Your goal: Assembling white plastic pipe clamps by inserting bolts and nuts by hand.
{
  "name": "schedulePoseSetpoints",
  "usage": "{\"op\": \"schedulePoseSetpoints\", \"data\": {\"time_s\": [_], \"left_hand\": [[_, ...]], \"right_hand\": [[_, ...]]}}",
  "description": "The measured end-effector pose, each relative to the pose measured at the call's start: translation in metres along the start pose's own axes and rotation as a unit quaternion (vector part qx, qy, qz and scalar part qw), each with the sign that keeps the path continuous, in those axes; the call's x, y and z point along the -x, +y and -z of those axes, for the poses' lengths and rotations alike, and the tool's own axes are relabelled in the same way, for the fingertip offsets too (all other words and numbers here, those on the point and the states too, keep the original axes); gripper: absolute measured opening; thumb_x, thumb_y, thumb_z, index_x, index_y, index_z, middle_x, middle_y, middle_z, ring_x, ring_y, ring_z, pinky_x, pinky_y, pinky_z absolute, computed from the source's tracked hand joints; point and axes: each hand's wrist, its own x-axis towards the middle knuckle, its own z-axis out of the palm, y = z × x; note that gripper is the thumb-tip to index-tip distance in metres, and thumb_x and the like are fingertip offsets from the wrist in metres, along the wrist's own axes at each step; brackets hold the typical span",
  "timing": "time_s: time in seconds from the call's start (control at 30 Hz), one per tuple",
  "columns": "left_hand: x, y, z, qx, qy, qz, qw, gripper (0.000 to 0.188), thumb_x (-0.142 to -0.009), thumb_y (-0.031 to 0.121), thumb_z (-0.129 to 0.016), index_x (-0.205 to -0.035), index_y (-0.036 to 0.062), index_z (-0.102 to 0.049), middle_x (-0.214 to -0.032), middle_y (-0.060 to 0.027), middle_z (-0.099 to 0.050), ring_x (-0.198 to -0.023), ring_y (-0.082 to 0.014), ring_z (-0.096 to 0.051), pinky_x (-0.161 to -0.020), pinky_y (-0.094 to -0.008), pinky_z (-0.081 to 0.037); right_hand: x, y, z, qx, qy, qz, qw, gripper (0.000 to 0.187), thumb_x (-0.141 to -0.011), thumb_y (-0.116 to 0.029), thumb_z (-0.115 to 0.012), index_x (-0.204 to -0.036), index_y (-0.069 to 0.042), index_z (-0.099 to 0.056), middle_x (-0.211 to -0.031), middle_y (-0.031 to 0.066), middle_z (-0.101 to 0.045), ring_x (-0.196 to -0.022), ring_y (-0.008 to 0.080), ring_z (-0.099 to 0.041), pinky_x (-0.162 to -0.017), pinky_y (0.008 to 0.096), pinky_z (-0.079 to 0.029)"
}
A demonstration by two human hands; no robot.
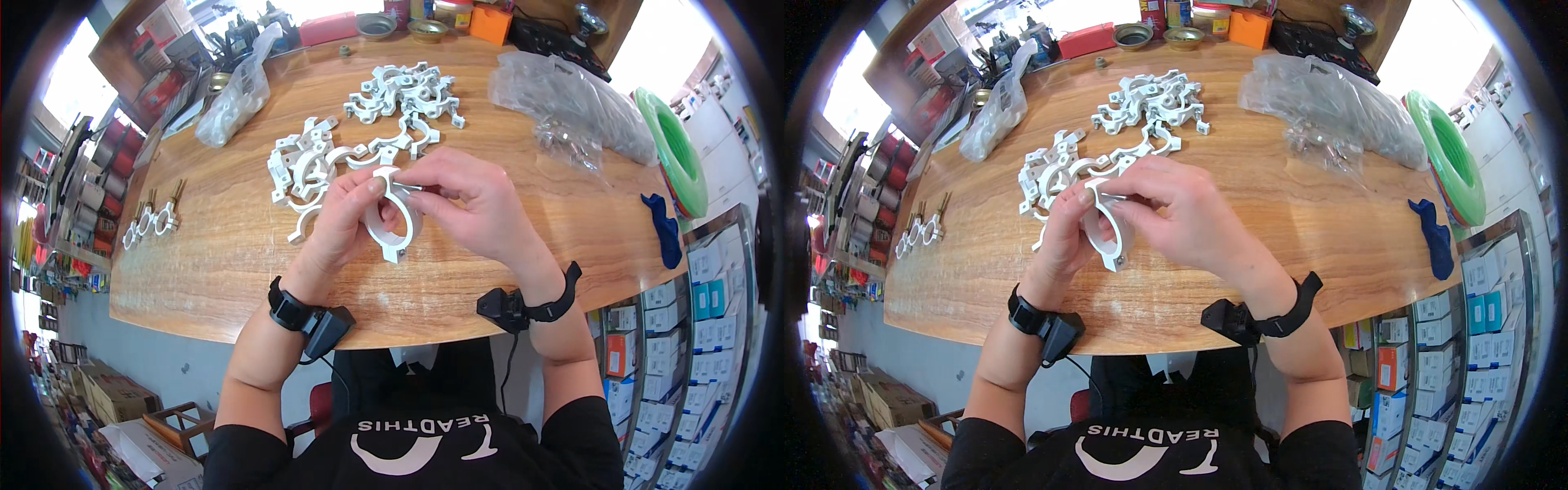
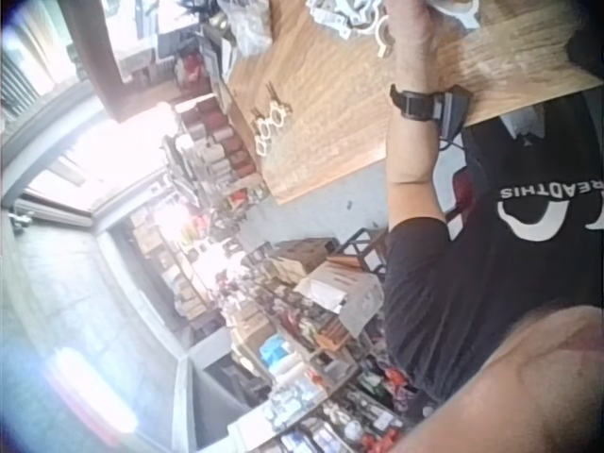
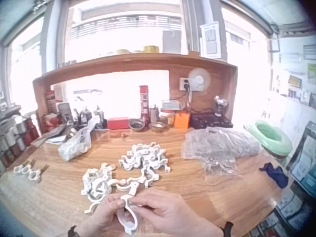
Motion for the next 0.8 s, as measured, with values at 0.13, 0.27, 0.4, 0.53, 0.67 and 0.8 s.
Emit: {"op": "schedulePoseSetpoints", "data": {"time_s": [0.13, 0.27, 0.4, 0.53, 0.67, 0.8], "left_hand": [[0.003, 0.001, -0.008, -0.046, 0.016, -0.014, 0.999, 0.032, -0.082, 0.024, -0.054, -0.1, -0.0018, -0.054, -0.074, -0.0036, -0.056, -0.059, -0.0076, -0.05, -0.053, -0.0195, -0.042], [0.003, 0.002, -0.009, -0.073, 0.021, -0.092, 0.993, 0.024, -0.082, 0.01, -0.053, -0.103, -0.0022, -0.055, -0.084, -0.0073, -0.059, -0.063, -0.0091, -0.054, -0.055, -0.0201, -0.045], [0.003, 0.004, -0.012, -0.127, 0.056, -0.136, 0.981, 0.024, -0.082, 0.009, -0.054, -0.103, -0.0025, -0.055, -0.085, -0.007, -0.059, -0.065, -0.0091, -0.055, -0.056, -0.0203, -0.046], [0.006, 0.004, -0.019, -0.216, 0.108, -0.16, 0.957, 0.024, -0.08, 0.005, -0.054, -0.103, -0.0029, -0.055, -0.085, -0.0062, -0.059, -0.066, -0.0086, -0.056, -0.058, -0.0205, -0.046], [0.006, 0.003, -0.019, -0.201, 0.106, -0.15, 0.962, 0.025, -0.079, 0.003, -0.055, -0.103, -0.0024, -0.055, -0.085, -0.0053, -0.06, -0.066, -0.0082, -0.056, -0.057, -0.0204, -0.047], [0.005, 0.002, -0.02, -0.2, 0.119, -0.161, 0.959, 0.025, -0.079, 0.003, -0.055, -0.103, -0.0018, -0.055, -0.086, -0.0052, -0.06, -0.068, -0.0092, -0.056, -0.058, -0.021, -0.047]], "right_hand": [[0.001, -0.002, 0.006, -0.169, 0.004, -0.181, 0.969, 0.013, -0.073, -0.003, -0.062, -0.087, -0.001, -0.062, -0.074, 0.0056, -0.061, -0.062, 0.0104, -0.056, -0.056, 0.0221, -0.045], [0.002, 0.003, 0.001, -0.132, 0.037, -0.178, 0.975, 0.014, -0.074, -0.005, -0.063, -0.088, -0.001, -0.063, -0.076, 0.0046, -0.061, -0.066, 0.008, -0.056, -0.058, 0.0208, -0.045], [0.005, 0.006, -0.01, -0.017, 0.079, -0.089, 0.993, 0.014, -0.074, -0.007, -0.064, -0.087, -0.002, -0.064, -0.076, 0.0041, -0.061, -0.07, 0.0084, -0.056, -0.06, 0.021, -0.044], [0.004, 0.011, -0.014, -0.009, 0.114, -0.044, 0.992, 0.015, -0.073, -0.008, -0.064, -0.087, -0.002, -0.064, -0.075, 0.0052, -0.061, -0.069, 0.0102, -0.055, -0.06, 0.0219, -0.044], [0.001, 0.003, -0.013, -0.129, 0.127, -0.17, 0.969, 0.012, -0.073, -0.008, -0.065, -0.083, -0.001, -0.064, -0.072, 0.0051, -0.059, -0.064, 0.0099, -0.053, -0.059, 0.022, -0.042], [0.004, 0.002, -0.017, 0.044, 0.16, 0.01, 0.986, 0.01, -0.073, -0.007, -0.065, -0.08, 0.0, -0.063, -0.07, 0.0038, -0.057, -0.064, 0.0095, -0.052, -0.059, 0.0215, -0.042]]}}
